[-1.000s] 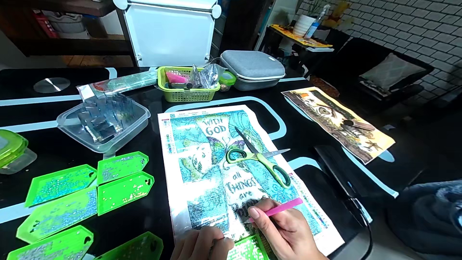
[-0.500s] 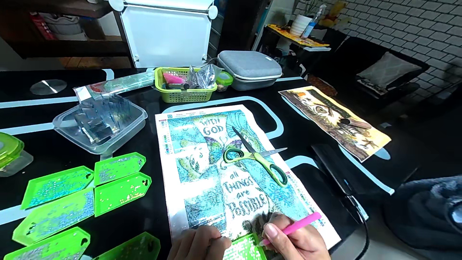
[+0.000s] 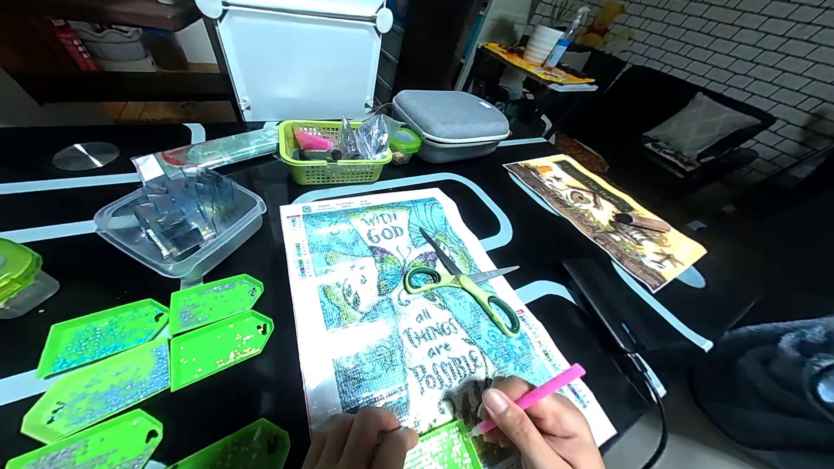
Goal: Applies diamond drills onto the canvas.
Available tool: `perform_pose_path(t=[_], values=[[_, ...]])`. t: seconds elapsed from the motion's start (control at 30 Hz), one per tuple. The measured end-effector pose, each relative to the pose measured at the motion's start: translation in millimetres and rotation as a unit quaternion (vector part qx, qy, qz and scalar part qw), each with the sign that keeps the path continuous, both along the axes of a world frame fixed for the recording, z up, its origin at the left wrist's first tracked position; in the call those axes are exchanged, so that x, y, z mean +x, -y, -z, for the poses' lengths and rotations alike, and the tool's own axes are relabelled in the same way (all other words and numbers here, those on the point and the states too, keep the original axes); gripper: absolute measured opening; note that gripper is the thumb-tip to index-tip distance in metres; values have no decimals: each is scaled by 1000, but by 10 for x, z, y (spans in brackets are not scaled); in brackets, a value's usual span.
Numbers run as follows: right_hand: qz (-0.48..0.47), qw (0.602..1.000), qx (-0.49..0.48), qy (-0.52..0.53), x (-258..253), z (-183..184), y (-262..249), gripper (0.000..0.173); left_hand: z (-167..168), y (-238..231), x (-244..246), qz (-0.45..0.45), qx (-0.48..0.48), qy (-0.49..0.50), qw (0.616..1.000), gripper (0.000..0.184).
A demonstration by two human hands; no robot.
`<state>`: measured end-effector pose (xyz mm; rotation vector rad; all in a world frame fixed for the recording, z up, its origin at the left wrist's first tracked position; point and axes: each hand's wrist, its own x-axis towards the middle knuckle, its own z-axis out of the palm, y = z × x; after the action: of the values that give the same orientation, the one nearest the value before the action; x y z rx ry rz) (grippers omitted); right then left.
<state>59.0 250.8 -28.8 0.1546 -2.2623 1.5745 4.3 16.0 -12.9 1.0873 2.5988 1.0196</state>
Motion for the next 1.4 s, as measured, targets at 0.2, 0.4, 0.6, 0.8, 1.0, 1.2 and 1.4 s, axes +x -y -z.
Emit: perform_pose_path(t=[0.2, 0.4, 0.6, 0.8, 1.0, 1.2, 1.4], values=[[-14, 999, -15, -34, -333, 87, 14, 26, 1, 6, -3, 2, -6, -2, 1000, 46], [-14, 999, 18, -41, -357, 134, 15, 27, -2, 4, 0, 1, -1, 3, 1000, 46], [-18, 998, 39, -44, -354, 151, 7, 28, -11, 4, 1, 0, -4, 7, 1000, 46], [-6, 988, 135, -71, -336, 155, 8, 30, -2, 0, 7, -1, -1, -2, 1000, 46], [-34, 995, 79, -54, -318, 137, -48, 28, 8, 3, 6, 0, -1, -8, 1000, 46], [-42, 999, 13, -12, -21, -11, 1, 27, 17, 9, 3, 5, 2, -10, 1000, 46], [-17, 999, 44, -15, 56, 58, 26, 26, 7, 6, 0, 3, -1, 1, 1000, 46]])
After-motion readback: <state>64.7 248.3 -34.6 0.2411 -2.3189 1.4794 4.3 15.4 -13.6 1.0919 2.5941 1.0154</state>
